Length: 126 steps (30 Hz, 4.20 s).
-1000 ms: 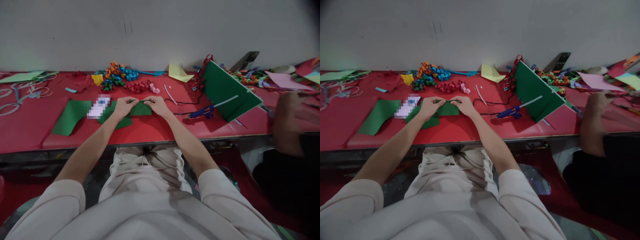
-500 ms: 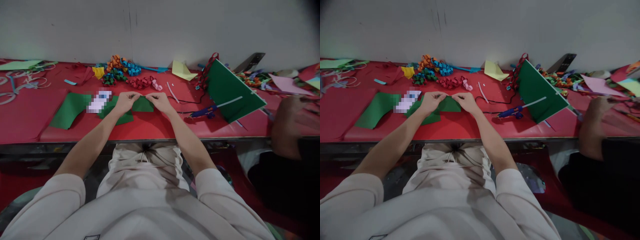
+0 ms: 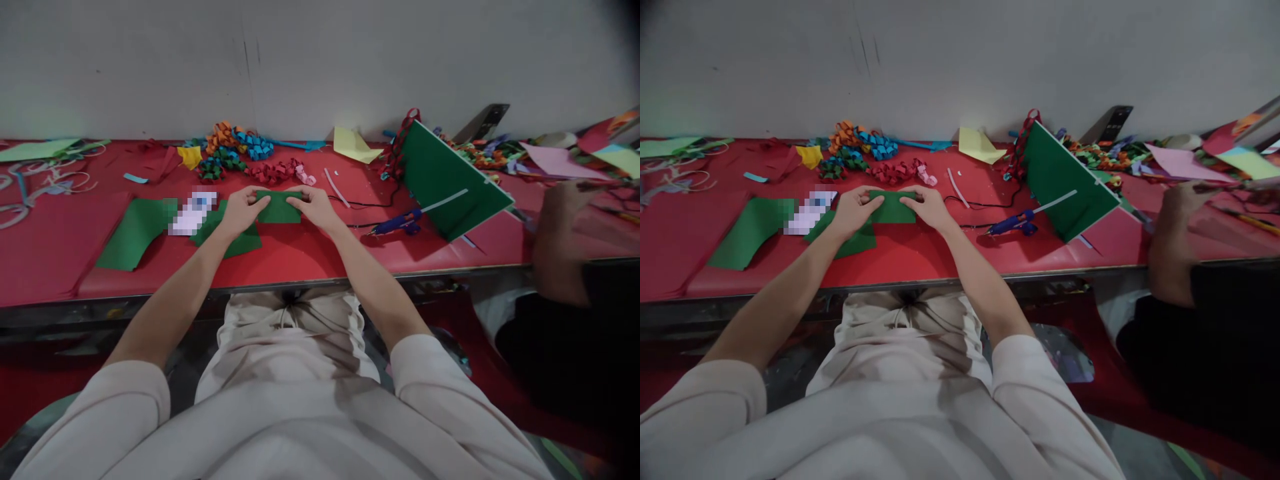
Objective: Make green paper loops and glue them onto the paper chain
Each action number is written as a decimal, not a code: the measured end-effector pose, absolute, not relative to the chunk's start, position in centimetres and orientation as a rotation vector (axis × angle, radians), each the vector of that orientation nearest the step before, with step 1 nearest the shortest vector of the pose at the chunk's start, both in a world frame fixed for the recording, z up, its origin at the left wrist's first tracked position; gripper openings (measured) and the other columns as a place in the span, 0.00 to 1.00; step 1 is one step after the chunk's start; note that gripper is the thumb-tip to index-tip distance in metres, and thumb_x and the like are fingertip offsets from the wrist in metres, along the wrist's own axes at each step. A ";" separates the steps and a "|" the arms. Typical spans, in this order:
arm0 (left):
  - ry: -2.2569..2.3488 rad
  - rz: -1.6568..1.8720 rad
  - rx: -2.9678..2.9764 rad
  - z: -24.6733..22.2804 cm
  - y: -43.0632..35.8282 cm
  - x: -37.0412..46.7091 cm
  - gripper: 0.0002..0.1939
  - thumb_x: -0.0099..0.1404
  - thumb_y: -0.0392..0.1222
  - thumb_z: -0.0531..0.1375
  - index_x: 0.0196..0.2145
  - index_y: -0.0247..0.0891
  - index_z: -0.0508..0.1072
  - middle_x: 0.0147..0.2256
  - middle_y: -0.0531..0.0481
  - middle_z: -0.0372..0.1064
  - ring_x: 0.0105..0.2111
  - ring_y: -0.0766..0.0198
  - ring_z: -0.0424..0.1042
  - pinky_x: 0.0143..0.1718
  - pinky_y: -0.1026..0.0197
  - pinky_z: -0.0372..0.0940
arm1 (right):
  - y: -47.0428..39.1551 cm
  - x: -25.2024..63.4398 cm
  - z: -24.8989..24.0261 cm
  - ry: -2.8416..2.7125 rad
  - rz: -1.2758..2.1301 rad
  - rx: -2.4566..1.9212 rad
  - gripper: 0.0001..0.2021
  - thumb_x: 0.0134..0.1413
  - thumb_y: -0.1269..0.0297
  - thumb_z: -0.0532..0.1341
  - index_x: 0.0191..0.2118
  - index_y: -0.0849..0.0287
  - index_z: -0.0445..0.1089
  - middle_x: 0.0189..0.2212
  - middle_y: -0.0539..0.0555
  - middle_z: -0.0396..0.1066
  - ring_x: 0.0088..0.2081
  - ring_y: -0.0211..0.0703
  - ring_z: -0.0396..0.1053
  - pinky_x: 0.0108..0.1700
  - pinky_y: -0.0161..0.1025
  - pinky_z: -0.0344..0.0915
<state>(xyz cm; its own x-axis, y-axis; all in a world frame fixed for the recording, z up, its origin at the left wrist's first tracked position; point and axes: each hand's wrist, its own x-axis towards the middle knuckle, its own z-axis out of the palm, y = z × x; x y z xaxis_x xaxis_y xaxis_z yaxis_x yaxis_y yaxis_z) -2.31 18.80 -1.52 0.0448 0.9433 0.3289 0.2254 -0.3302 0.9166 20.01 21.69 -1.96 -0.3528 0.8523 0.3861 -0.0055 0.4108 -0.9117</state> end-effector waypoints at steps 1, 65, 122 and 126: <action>1.192 1.334 1.615 -1.6 18.9 -2.3 0.16 0.61 0.52 0.68 0.40 0.38 0.78 0.30 0.49 0.77 0.28 0.64 0.76 0.30 0.63 0.70 | 21.7 20.0 -2.0 -1.683 1.091 -0.755 0.17 0.53 0.56 0.68 0.45 0.60 0.77 0.39 0.55 0.80 0.39 0.41 0.75 0.43 0.39 0.73; 1.104 1.386 1.862 -0.7 17.6 -0.8 0.20 0.63 0.60 0.66 0.35 0.38 0.79 0.33 0.47 0.76 0.33 0.60 0.75 0.44 0.55 0.72 | 21.4 19.8 -1.2 -1.651 1.046 -0.865 0.16 0.61 0.49 0.64 0.36 0.59 0.76 0.25 0.50 0.75 0.25 0.38 0.72 0.29 0.36 0.70; 1.213 1.498 1.483 -1.7 18.7 -1.2 0.17 0.62 0.53 0.68 0.29 0.35 0.77 0.27 0.49 0.74 0.27 0.66 0.73 0.28 0.65 0.69 | 21.3 19.2 -1.7 -1.729 1.060 -0.857 0.22 0.62 0.43 0.62 0.33 0.59 0.74 0.22 0.51 0.78 0.21 0.36 0.69 0.25 0.34 0.66; 1.216 1.512 1.501 -1.5 18.5 -1.1 0.16 0.62 0.52 0.69 0.29 0.35 0.78 0.27 0.49 0.75 0.27 0.67 0.73 0.29 0.66 0.68 | 20.8 19.3 -1.3 -1.732 1.062 -0.857 0.22 0.62 0.43 0.62 0.33 0.59 0.74 0.22 0.51 0.77 0.21 0.37 0.68 0.26 0.35 0.65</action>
<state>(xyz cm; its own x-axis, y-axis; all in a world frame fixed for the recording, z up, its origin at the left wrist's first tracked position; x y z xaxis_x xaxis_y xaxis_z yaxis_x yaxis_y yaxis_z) -1.06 18.54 -1.45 -0.1091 0.9290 0.3536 0.1462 -0.3369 0.9301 19.33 20.83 -1.32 -0.3520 0.8743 0.3342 0.0982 0.3896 -0.9157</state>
